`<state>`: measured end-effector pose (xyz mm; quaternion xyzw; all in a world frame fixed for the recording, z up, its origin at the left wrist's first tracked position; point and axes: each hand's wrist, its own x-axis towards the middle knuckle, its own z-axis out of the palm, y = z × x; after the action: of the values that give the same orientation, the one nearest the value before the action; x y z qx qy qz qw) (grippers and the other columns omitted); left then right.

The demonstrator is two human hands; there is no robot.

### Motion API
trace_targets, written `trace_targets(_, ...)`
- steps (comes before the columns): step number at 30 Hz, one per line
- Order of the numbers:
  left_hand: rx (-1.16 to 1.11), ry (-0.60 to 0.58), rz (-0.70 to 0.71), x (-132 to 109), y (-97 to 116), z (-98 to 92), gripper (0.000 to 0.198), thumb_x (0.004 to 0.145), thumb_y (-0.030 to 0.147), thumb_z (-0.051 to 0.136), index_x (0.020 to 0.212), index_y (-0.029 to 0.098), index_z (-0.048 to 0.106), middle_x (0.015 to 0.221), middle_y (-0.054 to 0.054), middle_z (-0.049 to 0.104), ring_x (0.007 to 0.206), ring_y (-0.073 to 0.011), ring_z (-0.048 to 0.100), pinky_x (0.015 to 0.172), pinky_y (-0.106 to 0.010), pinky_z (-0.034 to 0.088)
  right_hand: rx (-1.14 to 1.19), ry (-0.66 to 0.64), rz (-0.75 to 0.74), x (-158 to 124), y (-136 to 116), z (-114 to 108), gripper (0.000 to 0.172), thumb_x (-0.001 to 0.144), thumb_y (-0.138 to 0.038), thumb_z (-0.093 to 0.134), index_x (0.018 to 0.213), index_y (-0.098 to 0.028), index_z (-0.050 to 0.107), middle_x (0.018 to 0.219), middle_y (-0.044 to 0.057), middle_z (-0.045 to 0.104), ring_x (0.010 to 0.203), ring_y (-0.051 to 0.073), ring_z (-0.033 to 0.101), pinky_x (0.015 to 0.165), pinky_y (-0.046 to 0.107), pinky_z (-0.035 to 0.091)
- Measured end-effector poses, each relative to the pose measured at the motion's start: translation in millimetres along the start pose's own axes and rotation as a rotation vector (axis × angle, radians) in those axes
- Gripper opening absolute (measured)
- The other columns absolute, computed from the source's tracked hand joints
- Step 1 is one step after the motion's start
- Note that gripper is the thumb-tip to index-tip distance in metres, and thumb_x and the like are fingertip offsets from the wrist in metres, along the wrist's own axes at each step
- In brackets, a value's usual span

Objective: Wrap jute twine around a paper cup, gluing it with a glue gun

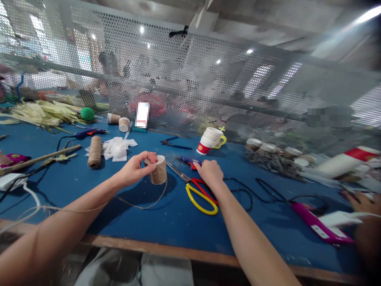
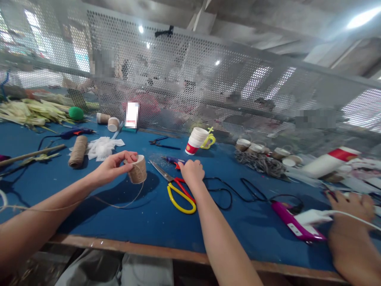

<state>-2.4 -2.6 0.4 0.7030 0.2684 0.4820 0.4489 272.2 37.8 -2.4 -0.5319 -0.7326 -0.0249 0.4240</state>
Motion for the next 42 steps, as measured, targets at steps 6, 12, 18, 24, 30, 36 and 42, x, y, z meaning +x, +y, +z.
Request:
trace_targets(6, 0.02, 0.019, -0.039, -1.0, 1.9, 2.8, 0.012, 0.075, 0.026, 0.057, 0.074, 0.016, 0.049, 0.093, -0.008, 0.056, 0.113, -0.0219, 0.045, 0.099, -0.039, 0.029, -0.025, -0.092, -0.302, -23.1, -75.2, -0.1, 0.012, 0.078, -0.019, 0.053, 0.089, -0.018, 0.054, 0.081, 0.006, 0.059, 0.07, 0.017, 0.056, 0.064, 0.03, 0.047)
trace_targets(12, -0.04, 0.016, -0.083, -1.3, 3.7, 4.4, 0.014, 0.073, 0.027, 0.06, 0.075, 0.016, 0.052, 0.094, -0.008, 0.058, 0.116, -0.0233, 0.044, 0.1, -0.041, 0.028, 0.042, 0.016, -0.581, -39.3, -105.2, 11.0, 0.022, 0.079, -0.027, 0.058, 0.096, -0.019, 0.048, 0.082, 0.008, 0.059, 0.076, 0.019, 0.055, 0.065, 0.033, 0.049)
trace_targets(18, -0.035, 0.005, -0.072, -2.1, 3.8, 6.4, 0.017, 0.073, 0.03, 0.062, 0.075, 0.016, 0.053, 0.092, -0.006, 0.059, 0.113, -0.0224, 0.046, 0.099, -0.039, 0.029, 0.192, 0.064, -0.514, -41.6, -109.4, 10.4, 0.008, 0.08, -0.012, 0.052, 0.083, -0.019, 0.051, 0.07, 0.003, 0.056, 0.066, 0.014, 0.053, 0.06, 0.028, 0.046)
trace_targets(24, -0.028, -0.033, -0.033, -3.6, 4.3, 8.2, 0.022, 0.073, 0.035, 0.062, 0.072, 0.016, 0.052, 0.09, -0.006, 0.058, 0.11, -0.0218, 0.047, 0.101, -0.039, 0.027, 0.262, 0.053, -0.305, -42.1, -112.0, 4.6, 0.008, 0.081, -0.015, 0.05, 0.074, -0.019, 0.052, 0.067, 0.002, 0.055, 0.061, 0.013, 0.052, 0.057, 0.026, 0.044)
trace_targets(30, -0.001, -0.053, -0.022, -4.5, 5.6, 9.8, 0.021, 0.074, 0.036, 0.06, 0.071, 0.016, 0.053, 0.09, -0.006, 0.058, 0.109, -0.0209, 0.047, 0.101, -0.039, 0.027, 0.259, 0.039, -0.207, -42.6, -113.0, 0.1, 0.012, 0.081, -0.02, 0.049, 0.07, -0.02, 0.049, 0.065, 0.0, 0.054, 0.058, 0.012, 0.049, 0.055, 0.025, 0.042)
trace_targets(36, 0.01, -0.062, -0.026, -4.5, 9.4, 11.4, 0.023, 0.073, 0.036, 0.061, 0.07, 0.016, 0.052, 0.087, -0.006, 0.058, 0.106, -0.0211, 0.048, 0.101, -0.04, 0.027, 0.262, 0.025, -0.181, -43.0, -113.7, -2.5, 0.013, 0.081, -0.022, 0.049, 0.069, -0.02, 0.049, 0.063, -0.001, 0.052, 0.056, 0.011, 0.048, 0.054, 0.024, 0.041)
trace_targets(42, -0.038, -0.084, -0.067, -5.5, 14.0, 11.3, 0.02, 0.074, 0.033, 0.061, 0.071, 0.015, 0.052, 0.094, -0.007, 0.058, 0.113, -0.022, 0.045, 0.101, -0.038, 0.027, 0.27, -0.004, -0.094, -42.2, -112.3, -3.2, 0.013, 0.081, -0.024, 0.051, 0.068, -0.019, 0.05, 0.063, -0.001, 0.053, 0.055, 0.011, 0.048, 0.053, 0.023, 0.04)
